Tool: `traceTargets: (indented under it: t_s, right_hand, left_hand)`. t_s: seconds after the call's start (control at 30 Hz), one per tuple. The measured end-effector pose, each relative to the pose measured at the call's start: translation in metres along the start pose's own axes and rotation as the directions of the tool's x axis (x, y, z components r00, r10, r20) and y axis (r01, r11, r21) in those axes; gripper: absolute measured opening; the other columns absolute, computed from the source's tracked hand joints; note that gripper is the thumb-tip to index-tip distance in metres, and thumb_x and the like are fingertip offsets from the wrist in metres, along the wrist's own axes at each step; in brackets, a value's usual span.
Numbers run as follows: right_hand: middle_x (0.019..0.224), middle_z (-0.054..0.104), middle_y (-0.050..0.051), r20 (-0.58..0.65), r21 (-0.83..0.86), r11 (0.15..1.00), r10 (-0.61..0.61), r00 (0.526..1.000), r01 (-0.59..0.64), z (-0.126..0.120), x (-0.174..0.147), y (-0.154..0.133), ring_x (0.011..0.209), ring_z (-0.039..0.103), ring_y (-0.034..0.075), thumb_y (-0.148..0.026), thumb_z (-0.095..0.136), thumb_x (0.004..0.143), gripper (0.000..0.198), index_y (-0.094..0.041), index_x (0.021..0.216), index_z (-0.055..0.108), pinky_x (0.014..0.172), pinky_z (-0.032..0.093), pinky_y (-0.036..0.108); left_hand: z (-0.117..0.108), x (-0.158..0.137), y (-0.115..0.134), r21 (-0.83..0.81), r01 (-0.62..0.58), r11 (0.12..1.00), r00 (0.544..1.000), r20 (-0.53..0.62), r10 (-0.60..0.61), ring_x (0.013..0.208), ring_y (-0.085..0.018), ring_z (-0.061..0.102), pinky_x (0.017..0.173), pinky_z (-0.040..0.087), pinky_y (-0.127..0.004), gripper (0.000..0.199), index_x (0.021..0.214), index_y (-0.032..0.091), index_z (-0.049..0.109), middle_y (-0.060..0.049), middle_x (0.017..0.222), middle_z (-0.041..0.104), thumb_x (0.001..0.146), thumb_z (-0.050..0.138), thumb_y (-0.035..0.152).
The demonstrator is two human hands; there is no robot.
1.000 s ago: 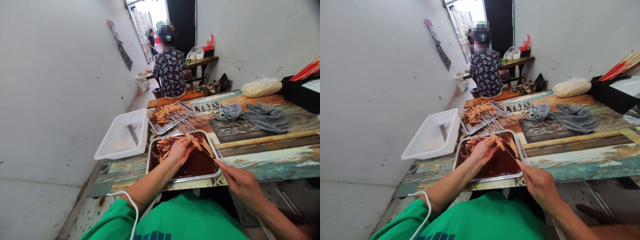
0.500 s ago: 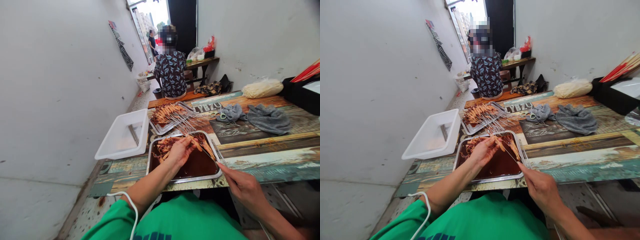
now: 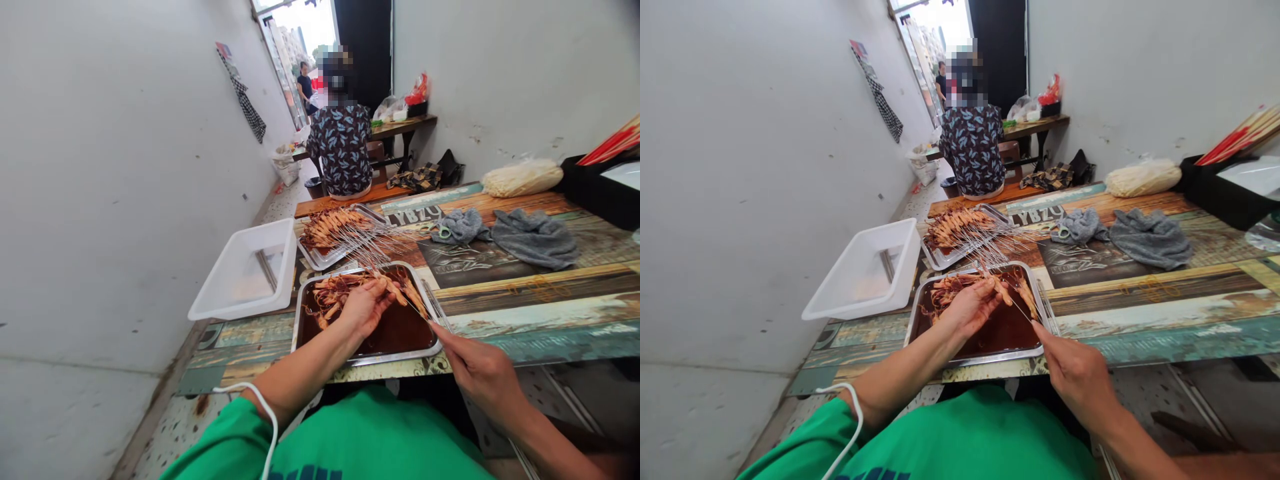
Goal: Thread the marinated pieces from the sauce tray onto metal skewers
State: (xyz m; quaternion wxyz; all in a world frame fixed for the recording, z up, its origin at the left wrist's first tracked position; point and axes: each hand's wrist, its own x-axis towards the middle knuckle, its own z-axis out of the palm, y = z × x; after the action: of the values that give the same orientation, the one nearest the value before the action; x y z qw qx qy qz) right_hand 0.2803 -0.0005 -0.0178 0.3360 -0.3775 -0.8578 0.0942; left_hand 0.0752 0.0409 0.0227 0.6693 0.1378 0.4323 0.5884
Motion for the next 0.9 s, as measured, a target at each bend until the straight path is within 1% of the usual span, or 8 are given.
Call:
traceTargets:
  t_s: [0.1, 0.2, 0.37, 0.5, 0.6, 0.7, 0.8, 0.9]
  right_hand:
    - [0.098, 0.07, 0.006, 0.011, -0.009, 1.0, 0.001, 1.0, -0.001, 0.001, 0.0, 0.0, 0.077, 0.068, 0.017, -0.012, 0.041, 0.086, 0.038, -0.019, 0.12, 0.055, 0.064, 0.053, 0.027]
    - [0.097, 0.071, 0.007, 0.019, -0.016, 1.0, -0.001, 1.0, 0.001, 0.002, -0.001, 0.002, 0.075, 0.068, 0.018, -0.012, 0.042, 0.085, 0.037, -0.017, 0.118, 0.057, 0.063, 0.053, 0.028]
    - [0.101, 0.069, 0.007, 0.029, -0.001, 1.0, 0.005, 1.0, -0.005, 0.003, 0.002, 0.002, 0.08, 0.068, 0.017, -0.013, 0.042, 0.086, 0.035, -0.016, 0.117, 0.057, 0.07, 0.054, 0.027]
    - [0.103, 0.069, 0.008, 0.028, 0.012, 1.0, -0.012, 1.0, 0.012, 0.003, 0.005, 0.002, 0.082, 0.068, 0.017, -0.013, 0.042, 0.086, 0.034, -0.014, 0.115, 0.059, 0.072, 0.054, 0.027]
    - [0.101, 0.069, 0.007, 0.039, -0.007, 1.0, -0.012, 0.999, 0.012, 0.004, 0.004, 0.004, 0.082, 0.068, 0.018, -0.013, 0.042, 0.085, 0.035, -0.015, 0.116, 0.059, 0.074, 0.054, 0.029]
    - [0.101, 0.069, 0.007, 0.068, -0.035, 0.999, 0.018, 0.998, -0.016, 0.006, 0.003, 0.006, 0.083, 0.067, 0.02, -0.014, 0.042, 0.085, 0.036, -0.016, 0.117, 0.059, 0.075, 0.054, 0.031]
    - [0.103, 0.068, 0.008, 0.11, -0.048, 0.997, 0.06, 0.992, -0.055, 0.006, 0.003, 0.005, 0.085, 0.067, 0.021, -0.019, 0.042, 0.087, 0.035, -0.016, 0.119, 0.058, 0.076, 0.053, 0.033]
    - [0.109, 0.066, 0.008, 0.136, 0.002, 0.996, 0.09, 0.987, -0.091, 0.002, 0.004, 0.004, 0.09, 0.065, 0.02, -0.024, 0.043, 0.088, 0.036, -0.016, 0.12, 0.056, 0.077, 0.052, 0.031]
  left_hand:
    - [0.0, -0.001, 0.0, 0.019, -0.009, 1.0, 1.0, 0.013, 0.009, 0.064, -0.008, 0.059, 0.06, 0.048, -0.017, 0.014, 0.07, 0.007, 0.061, -0.009, 0.073, 0.065, 0.08, 0.051, 0.008]
    - [0.0, -0.002, -0.002, 0.042, -0.017, 0.999, 1.0, 0.027, 0.016, 0.064, -0.008, 0.058, 0.06, 0.048, -0.017, 0.013, 0.069, 0.007, 0.061, -0.008, 0.072, 0.064, 0.079, 0.052, 0.008]
    - [0.0, -0.004, -0.007, 0.071, -0.004, 0.997, 0.998, 0.061, -0.001, 0.064, -0.008, 0.057, 0.061, 0.048, -0.019, 0.009, 0.068, 0.007, 0.062, -0.008, 0.072, 0.064, 0.075, 0.06, 0.012]
    - [-0.001, -0.004, -0.01, 0.093, -0.021, 0.995, 0.998, 0.069, 0.015, 0.066, -0.009, 0.058, 0.064, 0.049, -0.021, 0.008, 0.07, 0.006, 0.062, -0.008, 0.074, 0.064, 0.073, 0.063, 0.014]
    - [-0.002, -0.003, -0.01, 0.09, -0.026, 0.996, 0.997, 0.073, 0.019, 0.068, -0.01, 0.058, 0.065, 0.049, -0.022, 0.009, 0.073, 0.007, 0.062, -0.009, 0.078, 0.064, 0.074, 0.061, 0.016]
    - [-0.003, -0.003, -0.008, 0.102, -0.033, 0.994, 0.996, 0.09, 0.024, 0.069, -0.011, 0.059, 0.064, 0.049, -0.022, 0.011, 0.077, 0.007, 0.062, -0.009, 0.08, 0.065, 0.077, 0.058, 0.017]
    - [-0.003, -0.001, -0.005, 0.12, -0.038, 0.992, 0.997, 0.071, 0.03, 0.067, -0.011, 0.059, 0.063, 0.049, -0.022, 0.01, 0.074, 0.007, 0.061, -0.009, 0.077, 0.065, 0.078, 0.056, 0.014]
    - [-0.004, 0.002, -0.002, 0.129, -0.038, 0.991, 0.999, 0.003, 0.038, 0.063, -0.01, 0.059, 0.061, 0.049, -0.022, 0.012, 0.071, 0.007, 0.06, -0.008, 0.074, 0.064, 0.079, 0.053, 0.011]
